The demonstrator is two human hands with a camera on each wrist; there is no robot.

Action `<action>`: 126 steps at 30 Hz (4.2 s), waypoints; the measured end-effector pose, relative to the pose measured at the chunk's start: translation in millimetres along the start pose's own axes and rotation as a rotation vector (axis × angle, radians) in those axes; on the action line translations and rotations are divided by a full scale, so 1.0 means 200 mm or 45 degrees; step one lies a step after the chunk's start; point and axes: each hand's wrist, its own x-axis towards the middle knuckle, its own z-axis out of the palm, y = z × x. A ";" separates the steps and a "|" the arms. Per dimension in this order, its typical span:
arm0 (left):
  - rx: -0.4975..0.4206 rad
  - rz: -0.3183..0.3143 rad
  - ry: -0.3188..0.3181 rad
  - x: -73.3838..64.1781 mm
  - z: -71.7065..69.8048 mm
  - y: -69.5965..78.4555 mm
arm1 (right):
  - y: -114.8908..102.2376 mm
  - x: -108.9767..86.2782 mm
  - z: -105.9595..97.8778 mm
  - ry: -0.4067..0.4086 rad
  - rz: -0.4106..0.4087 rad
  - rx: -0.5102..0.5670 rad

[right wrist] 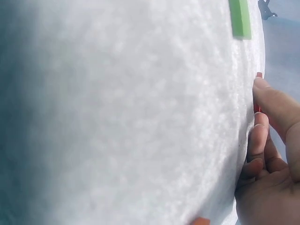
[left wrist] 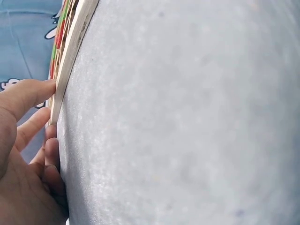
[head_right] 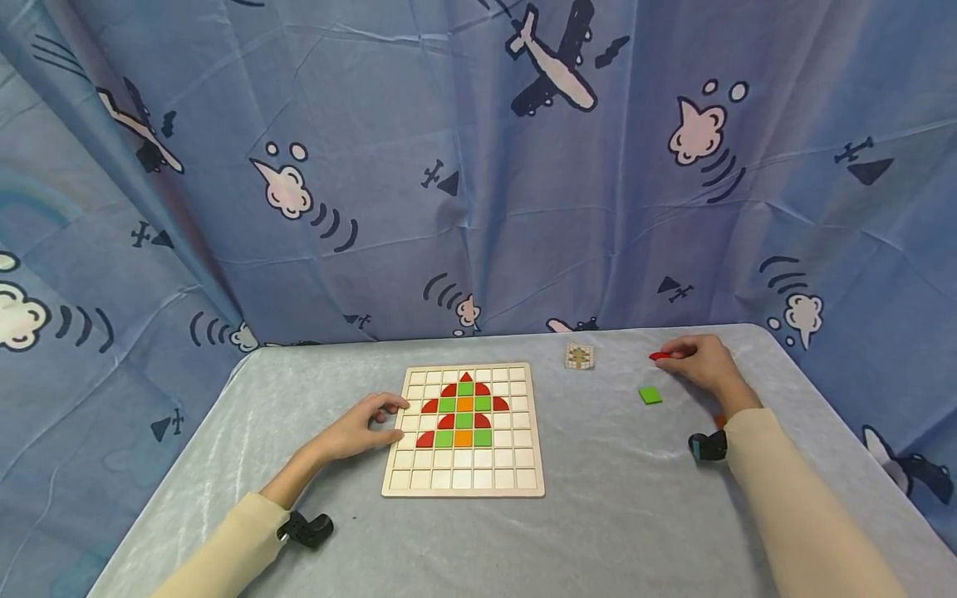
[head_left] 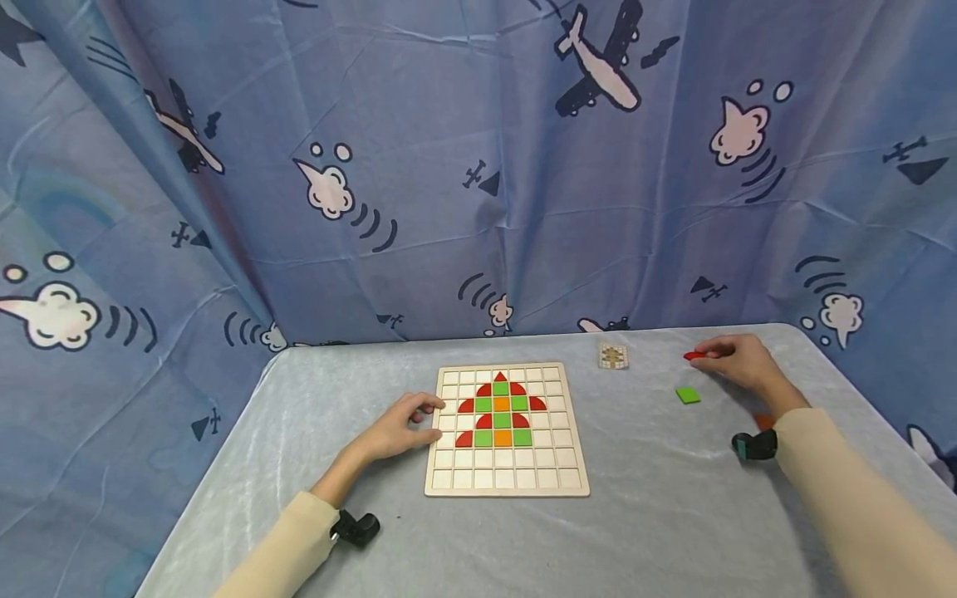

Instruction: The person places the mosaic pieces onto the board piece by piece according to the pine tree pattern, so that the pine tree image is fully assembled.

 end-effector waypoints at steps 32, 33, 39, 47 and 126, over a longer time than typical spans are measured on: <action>0.019 0.015 0.006 0.00 0.00 0.01 | 0.00 -0.04 -0.04 -0.004 -0.005 0.079; 0.020 0.014 0.005 0.00 0.00 0.01 | 0.00 -0.04 -0.04 -0.002 -0.018 0.074; 0.018 0.021 0.005 0.00 0.00 0.01 | -0.03 -0.05 -0.04 -0.021 -0.097 0.078; 0.018 0.010 -0.006 0.00 0.01 0.00 | -0.08 -0.08 -0.03 -0.098 -0.169 0.140; 0.003 0.002 -0.005 0.00 0.00 0.00 | -0.75 -0.38 0.53 -0.628 -0.488 0.459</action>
